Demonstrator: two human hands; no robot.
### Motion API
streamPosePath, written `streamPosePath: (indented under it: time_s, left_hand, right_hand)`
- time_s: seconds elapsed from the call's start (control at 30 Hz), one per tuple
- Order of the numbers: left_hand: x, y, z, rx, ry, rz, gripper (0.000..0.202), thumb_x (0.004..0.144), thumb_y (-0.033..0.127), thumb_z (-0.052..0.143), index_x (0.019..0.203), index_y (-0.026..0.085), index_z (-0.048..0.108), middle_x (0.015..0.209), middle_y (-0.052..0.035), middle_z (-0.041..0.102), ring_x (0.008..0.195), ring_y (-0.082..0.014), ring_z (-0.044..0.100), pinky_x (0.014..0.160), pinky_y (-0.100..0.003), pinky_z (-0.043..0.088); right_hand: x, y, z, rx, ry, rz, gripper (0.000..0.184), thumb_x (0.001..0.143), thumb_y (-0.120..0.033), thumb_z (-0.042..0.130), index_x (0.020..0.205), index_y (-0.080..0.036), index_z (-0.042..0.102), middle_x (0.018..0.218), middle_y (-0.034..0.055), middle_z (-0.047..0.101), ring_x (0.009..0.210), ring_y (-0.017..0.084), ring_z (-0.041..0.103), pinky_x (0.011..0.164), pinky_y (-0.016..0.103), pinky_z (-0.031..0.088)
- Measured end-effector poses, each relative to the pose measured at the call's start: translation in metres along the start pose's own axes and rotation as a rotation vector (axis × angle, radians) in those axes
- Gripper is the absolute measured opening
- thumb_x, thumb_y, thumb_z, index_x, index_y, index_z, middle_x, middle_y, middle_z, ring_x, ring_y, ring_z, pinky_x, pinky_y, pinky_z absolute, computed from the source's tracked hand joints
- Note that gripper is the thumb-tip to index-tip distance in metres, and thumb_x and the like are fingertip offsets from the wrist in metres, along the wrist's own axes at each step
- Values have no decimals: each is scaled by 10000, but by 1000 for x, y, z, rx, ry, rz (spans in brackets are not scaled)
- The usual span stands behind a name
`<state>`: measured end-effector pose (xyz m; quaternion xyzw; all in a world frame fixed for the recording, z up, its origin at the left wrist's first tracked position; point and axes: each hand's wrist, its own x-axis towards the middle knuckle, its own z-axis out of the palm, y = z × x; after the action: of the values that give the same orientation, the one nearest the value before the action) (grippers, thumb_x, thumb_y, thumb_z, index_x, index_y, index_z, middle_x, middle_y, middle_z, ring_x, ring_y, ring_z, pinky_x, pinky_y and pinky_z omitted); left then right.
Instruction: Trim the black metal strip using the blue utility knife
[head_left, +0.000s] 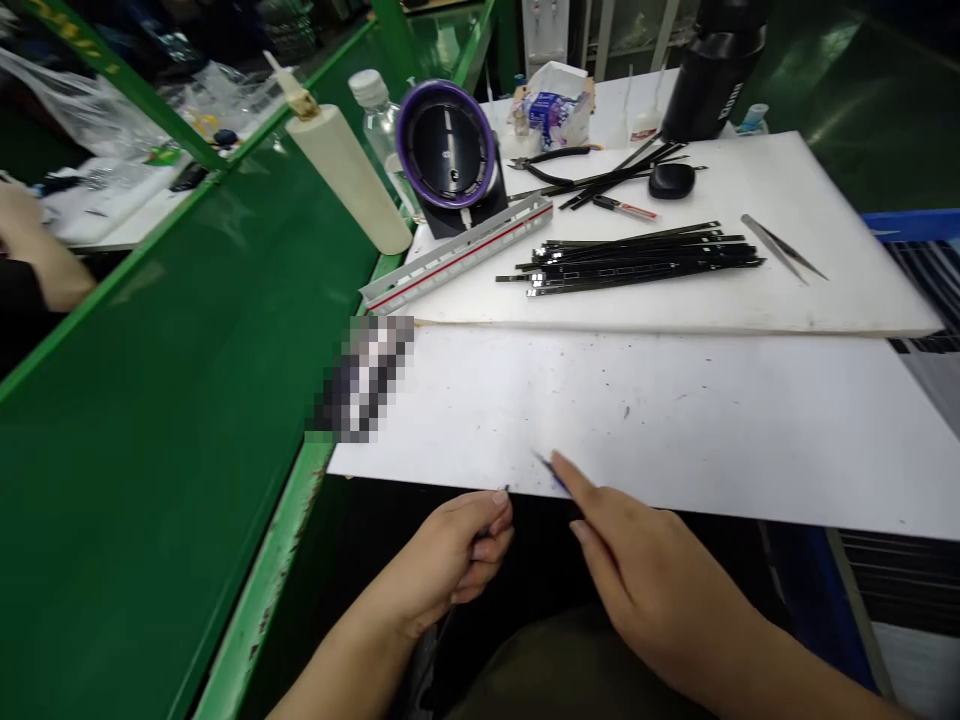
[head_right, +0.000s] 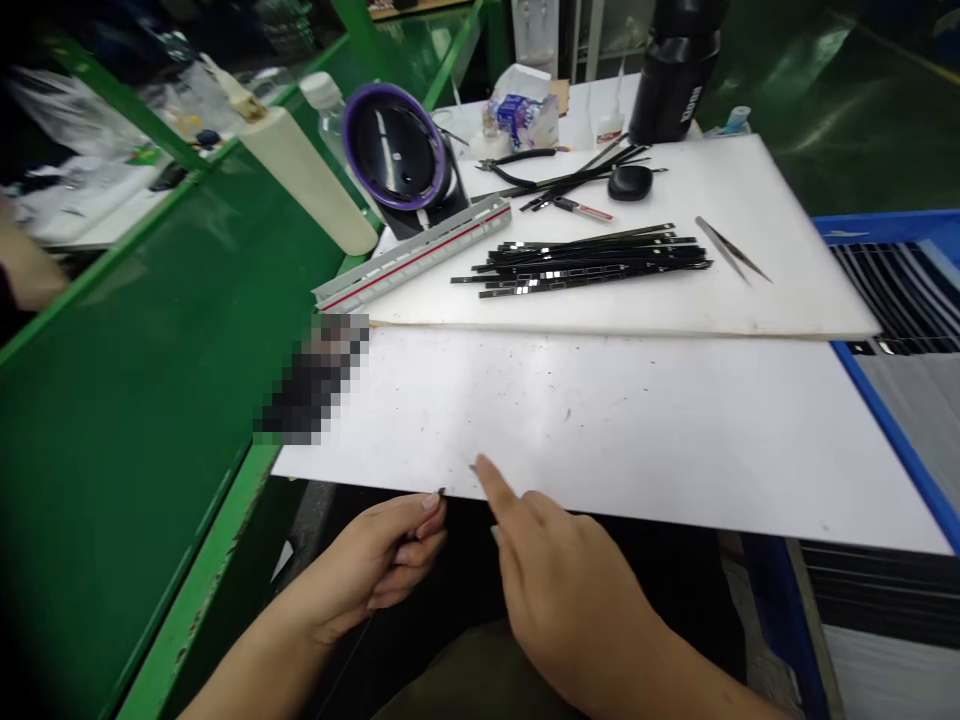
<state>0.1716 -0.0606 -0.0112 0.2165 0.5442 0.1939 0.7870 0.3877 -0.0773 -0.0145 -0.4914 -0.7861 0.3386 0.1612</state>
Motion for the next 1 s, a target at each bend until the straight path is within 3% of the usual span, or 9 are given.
streamPosePath:
  time_s: [0.1,0.2,0.3,0.5,0.67,0.73,0.83,0.93,1.0]
  left_hand:
    - [-4,0,0,-43,-105,-5,346,903,449,472,680,194,399,535,68,289,388,-45,141,329,-156,80]
    - [-8,0,1,-103,-211,-2,444,926,514,439,630,190,365,515,64,280,377,-41,134,325,-163,71]
    - [-10,-2,2,-197,-274,3,462,930,518,438,620,179,389,517,54,305,370,-35,149,327,-162,72]
    - [-16,-4,-1,-238,-242,79,305,959,414,444,860,164,588,559,42,388,372,-30,156,329,-150,93]
    - [-25,-4,-8,-219,-193,173,274,935,358,515,766,157,592,560,32,373,400,-40,216,345,-156,157]
    - [-28,-3,-12,-211,-149,228,306,937,377,503,773,148,622,560,26,384,402,-37,208,349,-154,154]
    - [-32,0,-19,-193,-74,300,382,961,410,431,895,133,685,572,21,404,398,-27,182,356,-152,148]
    - [-38,4,-26,-158,-27,352,372,950,404,453,899,135,704,572,19,412,394,-22,208,372,-157,155]
    - [-43,4,-30,-112,4,389,358,931,409,497,843,132,705,554,22,398,390,-21,231,379,-165,153]
  right_hand:
    - [-13,7,1,-61,121,-84,647,963,-139,351,1557,-298,148,1027,90,544,671,150,558,553,276,479]
    - [-26,13,4,-139,112,-148,678,938,-84,358,1553,-310,181,1059,107,501,749,154,582,582,255,522]
    - [-36,19,10,-156,83,-150,684,936,-85,361,1555,-307,174,1028,102,491,704,145,586,549,245,534]
    - [-58,50,32,-196,35,-46,646,957,-125,360,1553,-305,187,1032,102,507,596,122,585,495,252,539]
    - [-75,73,45,-209,-11,-83,660,930,-81,352,1540,-305,239,1084,104,570,660,143,636,550,269,564]
    - [-71,65,41,-120,-40,-88,640,939,-87,351,1536,-296,251,1141,102,586,743,153,656,619,275,572]
    - [-50,34,30,145,-118,-58,575,986,-146,342,1539,-260,233,1172,87,624,907,163,656,757,281,558]
    - [-22,-3,25,467,-231,28,486,1001,-206,351,1487,-205,338,971,37,679,689,124,643,681,259,540]
    - [-8,-21,28,663,-325,102,323,1005,-243,349,1234,-188,569,761,-15,643,527,100,585,540,219,490]
